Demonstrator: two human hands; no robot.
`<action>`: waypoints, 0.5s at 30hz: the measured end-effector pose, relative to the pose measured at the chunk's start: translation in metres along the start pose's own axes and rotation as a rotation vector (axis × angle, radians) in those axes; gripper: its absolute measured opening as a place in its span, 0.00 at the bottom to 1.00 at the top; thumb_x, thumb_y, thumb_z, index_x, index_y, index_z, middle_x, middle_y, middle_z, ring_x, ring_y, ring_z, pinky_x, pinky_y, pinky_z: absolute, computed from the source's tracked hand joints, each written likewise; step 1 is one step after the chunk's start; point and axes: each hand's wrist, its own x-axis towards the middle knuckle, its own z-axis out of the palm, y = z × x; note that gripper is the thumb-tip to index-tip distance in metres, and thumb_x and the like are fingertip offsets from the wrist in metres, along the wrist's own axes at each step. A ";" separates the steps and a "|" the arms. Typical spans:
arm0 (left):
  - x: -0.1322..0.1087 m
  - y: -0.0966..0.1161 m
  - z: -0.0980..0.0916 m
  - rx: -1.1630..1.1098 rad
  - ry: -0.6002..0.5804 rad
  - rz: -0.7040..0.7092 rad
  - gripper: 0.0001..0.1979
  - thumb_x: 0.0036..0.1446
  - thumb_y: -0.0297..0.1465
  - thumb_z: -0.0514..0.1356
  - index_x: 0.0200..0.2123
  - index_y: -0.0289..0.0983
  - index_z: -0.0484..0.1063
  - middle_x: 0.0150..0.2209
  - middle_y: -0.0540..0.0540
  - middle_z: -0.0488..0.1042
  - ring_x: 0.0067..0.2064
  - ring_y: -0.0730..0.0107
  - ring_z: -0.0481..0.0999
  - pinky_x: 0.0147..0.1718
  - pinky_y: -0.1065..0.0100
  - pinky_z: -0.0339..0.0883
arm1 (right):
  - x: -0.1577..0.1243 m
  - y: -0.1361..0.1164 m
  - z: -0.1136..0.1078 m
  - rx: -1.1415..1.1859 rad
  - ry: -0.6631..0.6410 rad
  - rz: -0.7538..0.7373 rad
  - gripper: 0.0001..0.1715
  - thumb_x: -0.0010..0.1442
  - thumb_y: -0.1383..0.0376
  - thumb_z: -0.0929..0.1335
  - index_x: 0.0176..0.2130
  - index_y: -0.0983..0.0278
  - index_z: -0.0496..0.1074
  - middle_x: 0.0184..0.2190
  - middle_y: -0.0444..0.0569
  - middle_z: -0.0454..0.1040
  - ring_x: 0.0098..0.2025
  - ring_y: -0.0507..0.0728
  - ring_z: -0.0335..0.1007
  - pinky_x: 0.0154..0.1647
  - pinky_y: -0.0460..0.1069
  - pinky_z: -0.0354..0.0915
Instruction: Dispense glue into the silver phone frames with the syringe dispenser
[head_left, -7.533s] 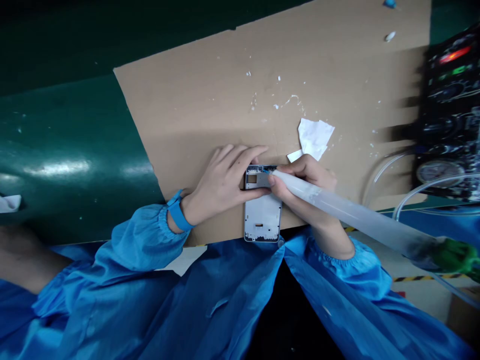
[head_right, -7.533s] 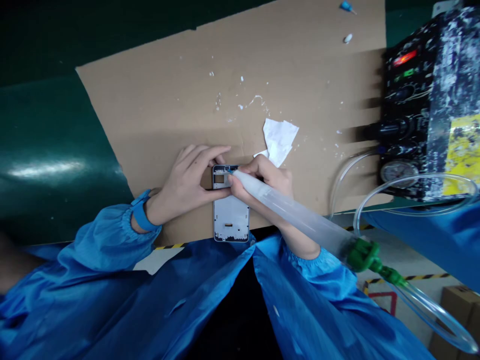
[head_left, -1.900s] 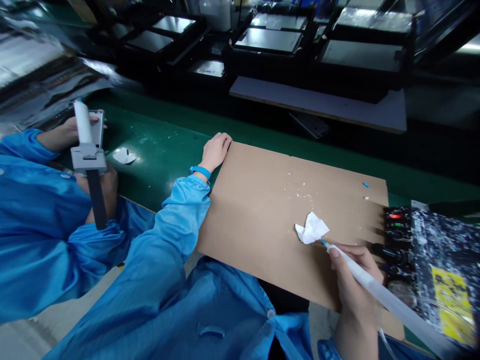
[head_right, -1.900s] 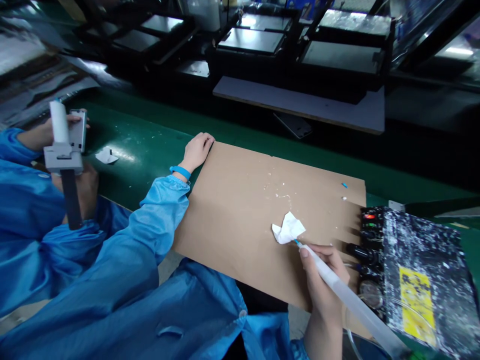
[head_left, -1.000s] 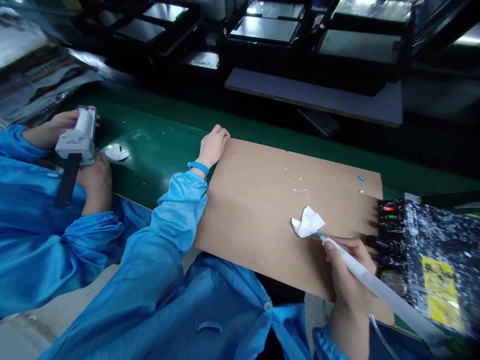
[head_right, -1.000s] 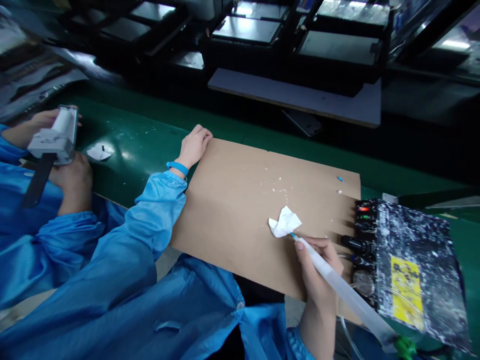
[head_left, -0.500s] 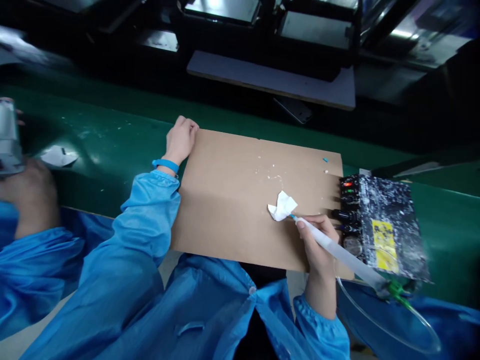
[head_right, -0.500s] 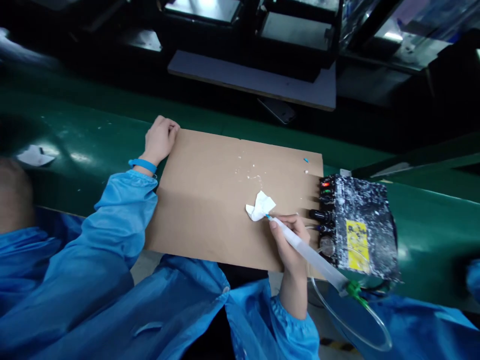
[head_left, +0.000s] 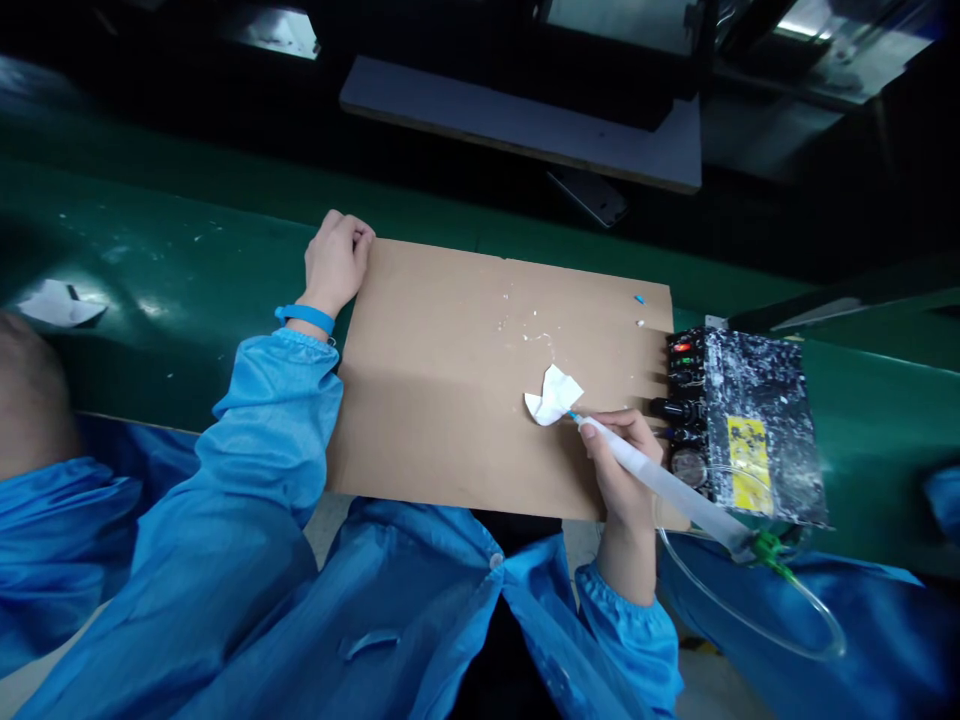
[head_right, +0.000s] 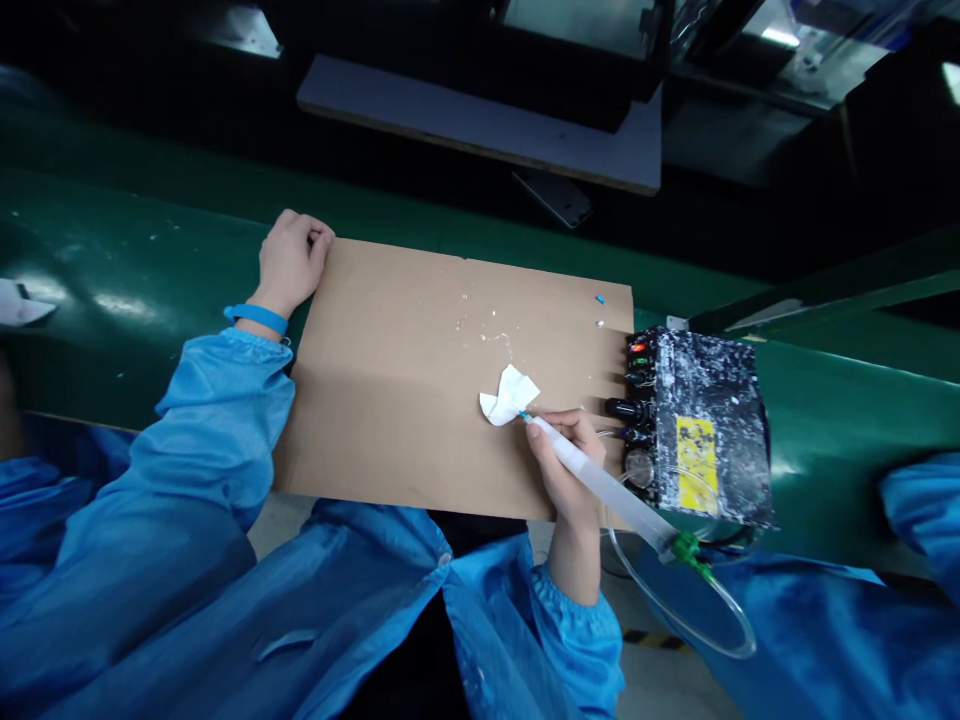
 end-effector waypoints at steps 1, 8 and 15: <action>0.000 -0.001 0.000 -0.006 -0.002 0.000 0.15 0.75 0.44 0.53 0.47 0.48 0.79 0.56 0.38 0.77 0.61 0.41 0.81 0.65 0.42 0.79 | 0.000 -0.001 0.000 -0.005 0.002 -0.002 0.24 0.63 0.45 0.80 0.39 0.60 0.77 0.28 0.46 0.76 0.27 0.56 0.70 0.29 0.50 0.68; 0.001 -0.004 0.005 -0.027 0.007 -0.017 0.17 0.77 0.46 0.54 0.49 0.46 0.80 0.58 0.37 0.77 0.61 0.44 0.81 0.67 0.46 0.76 | 0.000 0.003 -0.001 0.006 0.006 -0.011 0.23 0.63 0.47 0.81 0.39 0.62 0.79 0.28 0.47 0.78 0.27 0.55 0.70 0.29 0.49 0.66; -0.001 0.011 0.000 0.021 -0.034 -0.008 0.16 0.83 0.38 0.52 0.52 0.40 0.79 0.58 0.36 0.78 0.58 0.54 0.81 0.61 0.56 0.74 | 0.003 0.008 -0.002 -0.004 0.108 -0.018 0.25 0.55 0.46 0.86 0.38 0.61 0.83 0.29 0.53 0.80 0.28 0.59 0.71 0.28 0.53 0.60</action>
